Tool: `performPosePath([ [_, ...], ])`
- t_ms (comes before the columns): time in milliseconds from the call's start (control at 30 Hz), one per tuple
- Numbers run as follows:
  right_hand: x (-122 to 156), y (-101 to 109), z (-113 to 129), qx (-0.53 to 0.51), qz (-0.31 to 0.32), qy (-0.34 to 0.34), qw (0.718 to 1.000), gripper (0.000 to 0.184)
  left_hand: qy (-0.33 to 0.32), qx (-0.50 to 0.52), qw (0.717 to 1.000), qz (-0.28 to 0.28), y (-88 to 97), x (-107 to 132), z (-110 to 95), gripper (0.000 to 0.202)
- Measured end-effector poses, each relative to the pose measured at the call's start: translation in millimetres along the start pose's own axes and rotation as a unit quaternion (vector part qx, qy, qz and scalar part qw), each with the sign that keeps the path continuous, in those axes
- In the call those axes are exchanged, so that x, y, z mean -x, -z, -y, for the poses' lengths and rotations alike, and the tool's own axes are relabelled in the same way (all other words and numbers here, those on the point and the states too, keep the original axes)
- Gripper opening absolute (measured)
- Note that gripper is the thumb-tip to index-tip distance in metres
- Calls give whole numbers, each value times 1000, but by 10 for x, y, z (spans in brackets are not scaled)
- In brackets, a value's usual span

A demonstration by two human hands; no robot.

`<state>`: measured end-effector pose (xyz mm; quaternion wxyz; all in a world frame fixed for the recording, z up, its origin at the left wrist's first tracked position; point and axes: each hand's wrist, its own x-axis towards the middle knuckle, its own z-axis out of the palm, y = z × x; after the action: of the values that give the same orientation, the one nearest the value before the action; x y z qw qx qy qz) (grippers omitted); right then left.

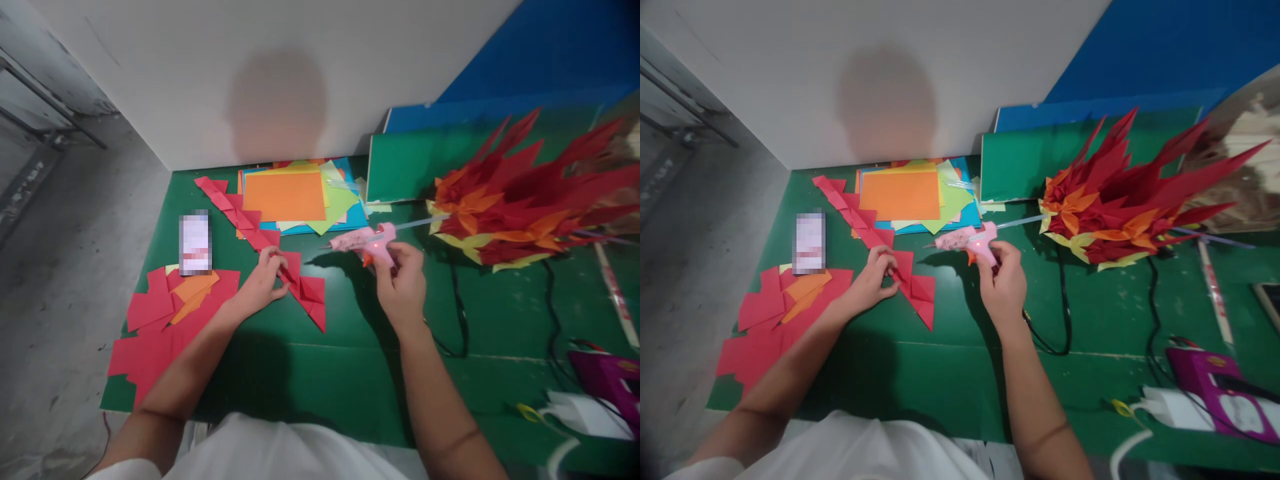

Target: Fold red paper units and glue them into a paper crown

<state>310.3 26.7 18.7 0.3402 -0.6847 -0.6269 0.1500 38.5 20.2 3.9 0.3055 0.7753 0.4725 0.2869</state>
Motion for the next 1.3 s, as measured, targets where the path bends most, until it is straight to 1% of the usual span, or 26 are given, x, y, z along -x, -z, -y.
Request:
performPosePath([
  [100,-56,75,-44,-17,3,-37,999,43,-4,-8,1000,-6,-6,-8,7,26],
  [167,-98,132,-100,6,0,-51,999,39,-9,-17,1000,-5,-7,-16,10,23],
  [267,-140,185,-213,55,-28,-63,996,32,-24,-29,999,10,-6,-25,16,18],
  [367,-148,177,-319,80,-63,-48,994,25,-38,-39,998,19,-7,-29,21,14],
  [467,-139,133,-373,88,-83,-39,992,20,-46,-44,998,19,-8,-34,15,12],
  [667,-167,79,-463,86,-132,-21,987,20,-44,-30,998,32,-4,-47,-6,13],
  [733,-189,65,-538,95,-138,-16,986,22,-47,-32,998,33,-3,-50,-9,13],
  [833,-204,49,-619,126,-126,2,984,22,-56,-37,997,31,-8,-54,-13,14],
  [900,-195,51,-600,150,-126,19,980,24,-61,-39,997,29,-13,-54,-15,15],
  [967,-177,67,-514,168,-129,40,977,29,-68,-40,997,27,-18,-55,-17,15],
  [1033,-162,92,-391,161,-109,70,978,32,-74,-42,996,25,-22,-54,-15,16],
  [1167,-135,131,-151,112,-43,107,987,26,-82,-49,995,18,-28,-51,0,17],
  [1233,-95,121,-38,62,21,129,990,25,-87,-49,995,16,-30,-48,8,17],
  [1267,-65,105,23,32,66,151,986,24,-89,-49,995,17,-30,-46,11,16],
  [1300,-28,80,87,5,116,185,976,25,-90,-49,995,18,-30,-44,13,16],
])
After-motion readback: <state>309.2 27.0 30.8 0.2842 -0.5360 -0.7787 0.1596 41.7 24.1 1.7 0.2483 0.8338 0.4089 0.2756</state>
